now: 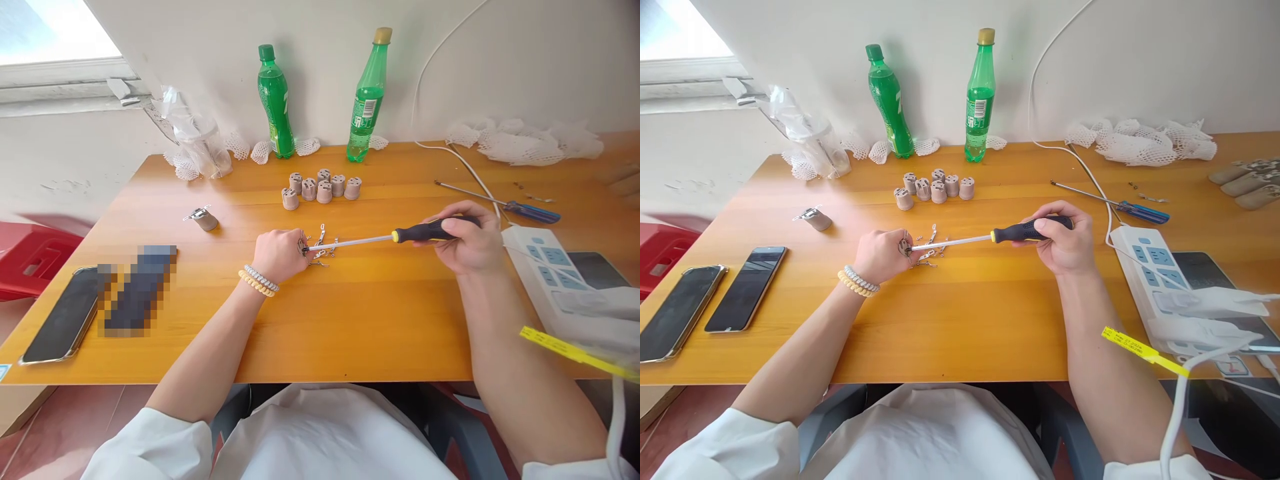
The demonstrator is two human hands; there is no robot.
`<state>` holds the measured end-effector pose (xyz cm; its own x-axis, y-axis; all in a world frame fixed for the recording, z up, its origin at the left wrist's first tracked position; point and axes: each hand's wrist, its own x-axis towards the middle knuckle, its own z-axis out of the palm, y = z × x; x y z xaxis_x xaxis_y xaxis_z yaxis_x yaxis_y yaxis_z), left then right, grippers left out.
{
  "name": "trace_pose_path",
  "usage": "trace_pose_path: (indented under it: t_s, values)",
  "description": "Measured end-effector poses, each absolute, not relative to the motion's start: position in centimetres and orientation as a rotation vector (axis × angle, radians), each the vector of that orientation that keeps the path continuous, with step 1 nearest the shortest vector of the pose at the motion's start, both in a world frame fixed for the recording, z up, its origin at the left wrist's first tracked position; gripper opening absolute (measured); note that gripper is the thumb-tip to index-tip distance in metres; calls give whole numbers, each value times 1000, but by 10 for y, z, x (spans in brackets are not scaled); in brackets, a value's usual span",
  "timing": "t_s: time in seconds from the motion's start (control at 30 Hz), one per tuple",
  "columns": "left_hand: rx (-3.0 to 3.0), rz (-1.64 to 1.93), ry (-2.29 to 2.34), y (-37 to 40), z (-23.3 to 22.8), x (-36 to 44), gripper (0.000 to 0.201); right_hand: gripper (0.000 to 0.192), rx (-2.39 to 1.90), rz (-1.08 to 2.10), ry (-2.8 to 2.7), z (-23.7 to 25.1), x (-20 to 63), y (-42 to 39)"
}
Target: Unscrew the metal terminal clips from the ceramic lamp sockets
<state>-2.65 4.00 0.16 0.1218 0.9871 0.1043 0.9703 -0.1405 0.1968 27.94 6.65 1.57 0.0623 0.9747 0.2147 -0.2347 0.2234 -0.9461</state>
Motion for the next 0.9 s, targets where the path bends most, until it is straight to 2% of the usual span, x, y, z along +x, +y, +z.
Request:
trace_pose_path:
  t_s: [0.4,0.7,0.9]
  values:
    - [2323,468,1887,41,-3,-29,36,10,-838,1129,-1106,15,282,67]
    - [2151,526,1797,41,-1,-30,34,18,-758,1023,-1242,16,286,65]
    - [2130,571,1777,42,-2,-32,36,16,-736,956,-1195,20,294,66]
